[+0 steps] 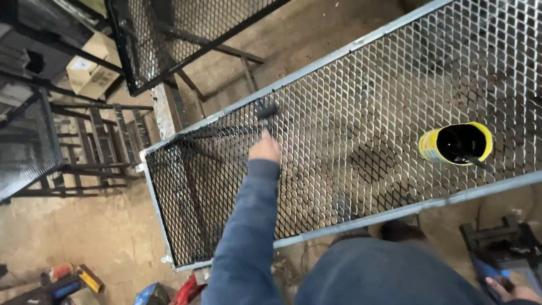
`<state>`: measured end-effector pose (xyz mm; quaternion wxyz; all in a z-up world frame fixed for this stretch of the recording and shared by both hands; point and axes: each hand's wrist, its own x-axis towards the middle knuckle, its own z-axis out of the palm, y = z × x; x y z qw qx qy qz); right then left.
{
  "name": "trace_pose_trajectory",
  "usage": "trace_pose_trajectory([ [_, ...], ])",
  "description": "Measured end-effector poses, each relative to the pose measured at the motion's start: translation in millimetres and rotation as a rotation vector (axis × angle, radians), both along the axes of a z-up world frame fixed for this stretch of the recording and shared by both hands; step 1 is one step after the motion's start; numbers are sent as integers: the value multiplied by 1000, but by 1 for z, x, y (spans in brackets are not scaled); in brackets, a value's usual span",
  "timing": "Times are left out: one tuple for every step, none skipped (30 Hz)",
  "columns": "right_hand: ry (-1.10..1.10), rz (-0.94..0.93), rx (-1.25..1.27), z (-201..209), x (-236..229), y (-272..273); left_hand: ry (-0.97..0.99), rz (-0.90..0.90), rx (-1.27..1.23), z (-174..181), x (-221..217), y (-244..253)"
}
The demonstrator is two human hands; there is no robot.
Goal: Painting a metal mesh grate using a small paint roller.
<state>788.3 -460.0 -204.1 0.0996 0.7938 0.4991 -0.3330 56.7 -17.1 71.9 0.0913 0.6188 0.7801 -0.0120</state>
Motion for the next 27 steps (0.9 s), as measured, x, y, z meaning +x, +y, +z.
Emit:
trace_pose_trajectory([
  [5,-12,-1,0,-4,-5,5,-12,-1,2,2,-12],
  [-102,16,-54,-1,-8,-10,-47,-27,-43,4,4,-23],
  [-210,41,-106,-1,-11,-16,-103,-44,-85,5,6,-33],
  [-207,26,-109,-2,-19,-23,-100,-58,-87,10,10,-23],
  [-164,-42,-129,0,-18,-26,-89,-32,-92,15,13,-22],
  [-121,-110,-150,2,-19,-30,-77,-6,-97,19,14,-21],
  [-122,-100,-150,1,-16,-30,-78,3,-98,17,13,-3],
  [-59,-78,-114,0,-13,-29,-86,71,-91,16,12,15],
  [1,-61,-82,2,-9,-33,-96,134,-88,14,13,33],
  [-2,-57,-86,7,-4,-31,-99,138,-92,10,14,31],
  [2,-123,-138,8,0,-22,-87,145,-61,7,12,31],
  [5,-190,-190,11,6,-13,-74,151,-31,6,12,30],
  [10,-192,-184,9,7,-12,-70,148,-25,-1,12,17],
  [115,-312,-87,9,10,-11,-71,105,2,-8,12,4],
  [220,-440,18,6,11,-11,-74,53,32,-16,15,-4],
  [224,-452,30,3,11,-4,-73,40,42,-14,17,2],
  [55,-136,-52,2,13,3,-59,62,-2,-12,19,4],
  [-109,176,-136,1,14,11,-45,84,-46,-11,18,6],
  [-111,191,-137,0,17,18,-45,100,-48,-11,15,16],
  [-182,395,-204,-1,20,25,-62,124,-7,-12,12,26],
  [-253,597,-273,-2,21,26,-76,146,28,-13,8,34],
  [-252,610,-279,-2,25,25,-75,158,22,-19,9,29],
  [-16,352,-219,-2,29,22,-50,156,52,-24,9,20],
  [215,87,-156,-1,34,19,-25,154,83,-29,10,12],
  [221,89,-153,-4,36,21,-19,155,87,-19,24,-12],
  [141,142,-25,-8,38,24,-29,166,24,-9,39,-35],
  [62,187,100,-9,40,20,-40,170,-41,1,55,-59],
])
